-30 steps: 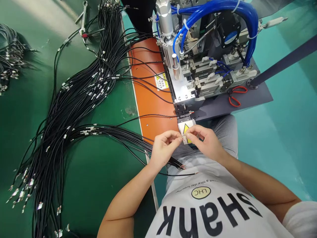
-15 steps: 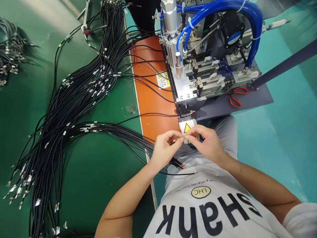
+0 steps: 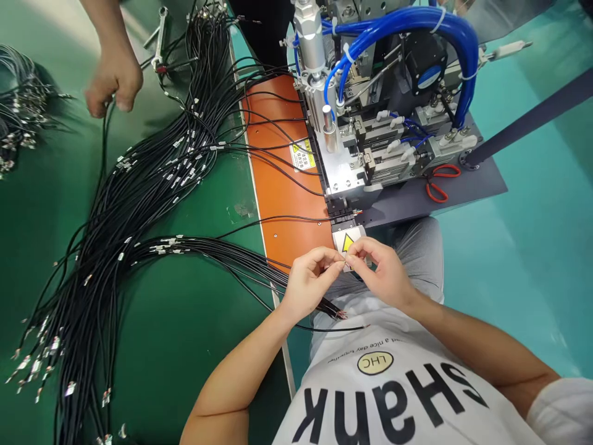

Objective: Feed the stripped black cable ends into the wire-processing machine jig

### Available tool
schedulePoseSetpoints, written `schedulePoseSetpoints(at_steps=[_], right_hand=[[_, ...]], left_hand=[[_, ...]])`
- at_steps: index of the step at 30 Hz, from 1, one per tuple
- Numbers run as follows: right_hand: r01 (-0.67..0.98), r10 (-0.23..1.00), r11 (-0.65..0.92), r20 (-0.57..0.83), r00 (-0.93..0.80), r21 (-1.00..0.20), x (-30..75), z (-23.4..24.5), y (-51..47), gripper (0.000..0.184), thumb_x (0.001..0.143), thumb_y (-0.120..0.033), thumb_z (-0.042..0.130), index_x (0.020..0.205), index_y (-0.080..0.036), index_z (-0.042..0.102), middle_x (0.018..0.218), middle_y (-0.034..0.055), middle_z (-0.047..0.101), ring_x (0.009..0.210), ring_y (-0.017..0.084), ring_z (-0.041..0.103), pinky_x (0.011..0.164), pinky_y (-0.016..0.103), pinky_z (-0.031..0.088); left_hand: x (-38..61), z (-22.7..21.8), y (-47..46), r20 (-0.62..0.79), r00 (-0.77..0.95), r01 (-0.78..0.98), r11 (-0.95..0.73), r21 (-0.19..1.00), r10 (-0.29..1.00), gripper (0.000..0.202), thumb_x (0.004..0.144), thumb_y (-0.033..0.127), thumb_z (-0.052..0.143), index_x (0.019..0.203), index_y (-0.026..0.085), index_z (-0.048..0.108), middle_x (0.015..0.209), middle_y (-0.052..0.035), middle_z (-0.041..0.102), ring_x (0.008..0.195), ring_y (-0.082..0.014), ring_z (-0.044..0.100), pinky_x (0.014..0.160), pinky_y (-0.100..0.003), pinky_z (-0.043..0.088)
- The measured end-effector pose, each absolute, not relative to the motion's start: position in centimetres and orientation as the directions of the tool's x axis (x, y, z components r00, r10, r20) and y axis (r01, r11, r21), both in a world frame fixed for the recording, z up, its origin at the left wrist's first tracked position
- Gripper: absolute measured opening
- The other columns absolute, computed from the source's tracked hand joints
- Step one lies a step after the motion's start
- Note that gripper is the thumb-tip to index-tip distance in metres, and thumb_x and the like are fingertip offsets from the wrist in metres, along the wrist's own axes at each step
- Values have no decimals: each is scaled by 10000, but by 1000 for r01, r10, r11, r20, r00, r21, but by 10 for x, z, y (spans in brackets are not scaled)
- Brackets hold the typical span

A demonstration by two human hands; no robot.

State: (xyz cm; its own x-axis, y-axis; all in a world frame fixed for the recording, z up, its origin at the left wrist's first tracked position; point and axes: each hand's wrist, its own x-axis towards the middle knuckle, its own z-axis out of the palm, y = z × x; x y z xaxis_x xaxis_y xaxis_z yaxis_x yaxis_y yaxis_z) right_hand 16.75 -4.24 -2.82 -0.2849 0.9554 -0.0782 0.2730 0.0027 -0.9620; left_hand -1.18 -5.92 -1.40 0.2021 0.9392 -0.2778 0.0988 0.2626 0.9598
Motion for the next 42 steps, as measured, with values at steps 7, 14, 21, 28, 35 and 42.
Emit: schedulePoseSetpoints(at_steps=[7, 14, 21, 28, 35, 42], right_hand=[[328, 955, 7, -91, -283, -945, 181, -32, -46, 97, 912, -194, 584, 819, -209, 605, 798, -1, 617, 715, 148, 564, 676, 287, 445], [341, 941, 37, -83, -330, -939, 188, -33, -48, 107, 915, -161, 566, 824, -215, 584, 795, -12, 577, 709, 138, 538, 691, 278, 431], [351, 929, 37, -97, -356, -936, 190, -28, -50, 118, 943, -188, 543, 835, -219, 581, 810, -4, 580, 714, 145, 542, 671, 279, 417], [371, 928, 25, -116, -353, -928, 189, -28, -52, 136, 952, -198, 522, 824, -222, 562, 813, -1, 581, 732, 157, 557, 682, 290, 416], [357, 920, 34, -110, -376, -933, 189, -27, -57, 134, 945, -195, 532, 820, -215, 575, 817, 7, 589, 733, 158, 559, 695, 294, 431], [346, 908, 23, -125, -400, -938, 191, -26, -66, 137, 951, -203, 532, 821, -216, 574, 816, 7, 597, 729, 158, 557, 695, 300, 436]], left_hand=[[-37, -13, -37, 67, 224, 653, -200, 730, 972, 341, 991, 238, 468, 1313, 229, 579, 1250, -107, 597, 1146, -220, 565, 1003, -394, 464], [-49, -45, -23, 76, 313, 888, -320, 331, 947, 473, 991, 171, 379, 1454, 232, 453, 1384, -130, 546, 1263, -290, 477, 1029, -475, 417], [-50, -48, -27, 68, 339, 895, -344, 282, 938, 548, 978, 154, 363, 1520, 231, 363, 1410, -162, 508, 1297, -314, 470, 1046, -502, 448], [-54, -55, -29, 175, 331, 879, -371, 301, 927, 592, 950, 125, 408, 1525, 248, 342, 1423, -131, 531, 1315, -302, 493, 1089, -509, 463], [-55, -55, -29, 193, 326, 870, -374, 322, 925, 539, 953, 118, 423, 1481, 228, 406, 1410, -140, 529, 1314, -292, 479, 1105, -498, 452], [-54, -55, -29, 184, 321, 860, -367, 353, 929, 549, 959, 125, 406, 1491, 258, 386, 1401, -136, 530, 1307, -295, 480, 1094, -515, 453]])
